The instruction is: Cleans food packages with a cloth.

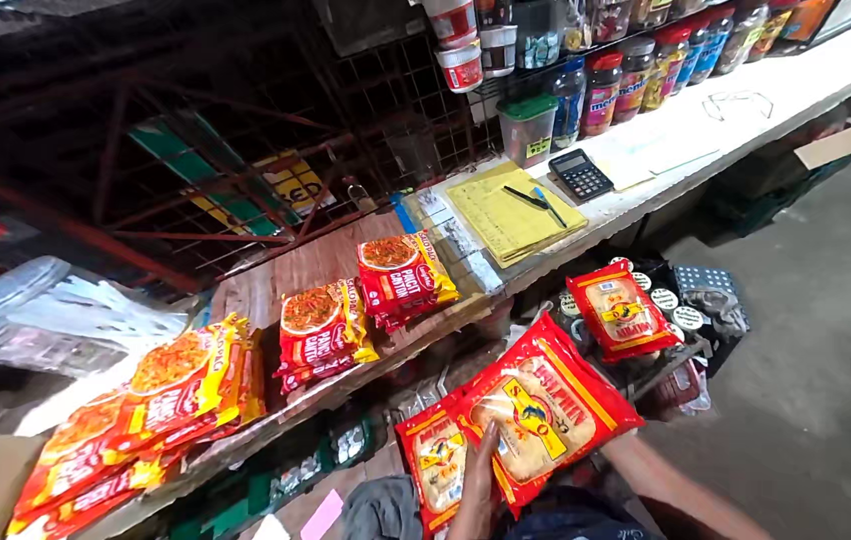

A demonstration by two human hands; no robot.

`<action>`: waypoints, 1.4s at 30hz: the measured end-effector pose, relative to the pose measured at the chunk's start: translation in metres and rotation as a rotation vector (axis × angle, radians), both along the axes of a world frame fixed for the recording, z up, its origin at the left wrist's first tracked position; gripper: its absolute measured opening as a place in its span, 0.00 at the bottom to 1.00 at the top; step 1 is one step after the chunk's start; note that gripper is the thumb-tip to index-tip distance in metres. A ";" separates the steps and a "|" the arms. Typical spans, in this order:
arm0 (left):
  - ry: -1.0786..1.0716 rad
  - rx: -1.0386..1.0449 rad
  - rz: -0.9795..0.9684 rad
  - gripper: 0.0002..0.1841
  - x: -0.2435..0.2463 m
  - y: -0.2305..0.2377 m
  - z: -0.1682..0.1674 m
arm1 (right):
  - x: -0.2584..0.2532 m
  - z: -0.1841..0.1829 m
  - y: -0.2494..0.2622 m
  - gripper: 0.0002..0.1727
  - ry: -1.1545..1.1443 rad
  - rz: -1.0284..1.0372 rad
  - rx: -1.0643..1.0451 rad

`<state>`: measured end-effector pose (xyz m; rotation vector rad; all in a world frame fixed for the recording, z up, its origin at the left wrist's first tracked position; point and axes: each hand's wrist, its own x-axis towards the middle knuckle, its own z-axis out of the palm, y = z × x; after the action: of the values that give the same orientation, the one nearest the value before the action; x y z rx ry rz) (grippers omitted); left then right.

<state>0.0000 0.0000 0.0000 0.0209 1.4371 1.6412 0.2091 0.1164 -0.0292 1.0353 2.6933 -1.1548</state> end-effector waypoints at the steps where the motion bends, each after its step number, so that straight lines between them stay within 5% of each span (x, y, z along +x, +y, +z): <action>1: 0.001 0.025 0.004 0.19 0.004 0.001 -0.003 | -0.009 -0.002 -0.008 0.21 0.103 -0.105 -0.043; 4: -0.034 0.053 -0.003 0.20 0.009 0.009 -0.004 | -0.019 -0.011 -0.021 0.22 0.110 -0.086 -0.015; 7: -0.071 0.024 -0.005 0.19 0.011 0.015 -0.004 | 0.003 -0.005 -0.016 0.20 0.126 -0.379 -0.499; 11: -0.148 0.025 -0.017 0.17 0.026 0.026 -0.012 | 0.041 -0.029 -0.002 0.20 0.619 -0.332 -0.705; 13: -0.155 0.023 -0.027 0.19 0.032 0.035 -0.011 | 0.046 -0.016 0.006 0.13 0.601 -0.409 -0.826; 16: -0.116 0.024 -0.043 0.19 0.032 0.049 -0.013 | 0.079 -0.023 0.029 0.18 0.544 -0.449 -0.752; 18: -0.105 0.011 -0.053 0.19 0.030 0.058 -0.015 | 0.101 -0.013 0.040 0.17 0.615 -0.697 -0.769; 20: -0.096 -0.023 -0.060 0.19 0.028 0.068 -0.017 | 0.111 0.024 0.063 0.14 0.438 -0.897 -0.686; 22: -0.097 -0.038 -0.072 0.18 0.029 0.078 -0.022 | 0.115 0.030 0.070 0.17 0.680 -1.012 -0.651; 25: -0.063 -0.011 -0.119 0.17 0.040 0.091 -0.026 | 0.128 0.002 0.086 0.25 1.047 -0.839 -0.902; 34: -0.109 0.014 -0.290 0.21 0.081 0.102 -0.031 | 0.130 -0.043 0.109 0.29 0.836 -0.939 -0.806; 35: -0.160 0.079 -0.324 0.22 0.079 0.102 -0.033 | 0.136 -0.047 0.114 0.29 0.857 -0.937 -0.806; 38: -0.326 0.200 -0.420 0.47 0.066 0.114 -0.033 | 0.150 -0.044 0.130 0.24 0.937 -0.956 -0.822; 42: -0.373 0.338 -0.747 0.55 0.039 0.142 -0.042 | 0.151 -0.025 0.169 0.20 0.787 -0.939 -0.712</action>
<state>0.0393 0.1423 -0.0423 0.3779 0.7201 1.1561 0.3600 0.2850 -0.0542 2.0069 1.6443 -2.8578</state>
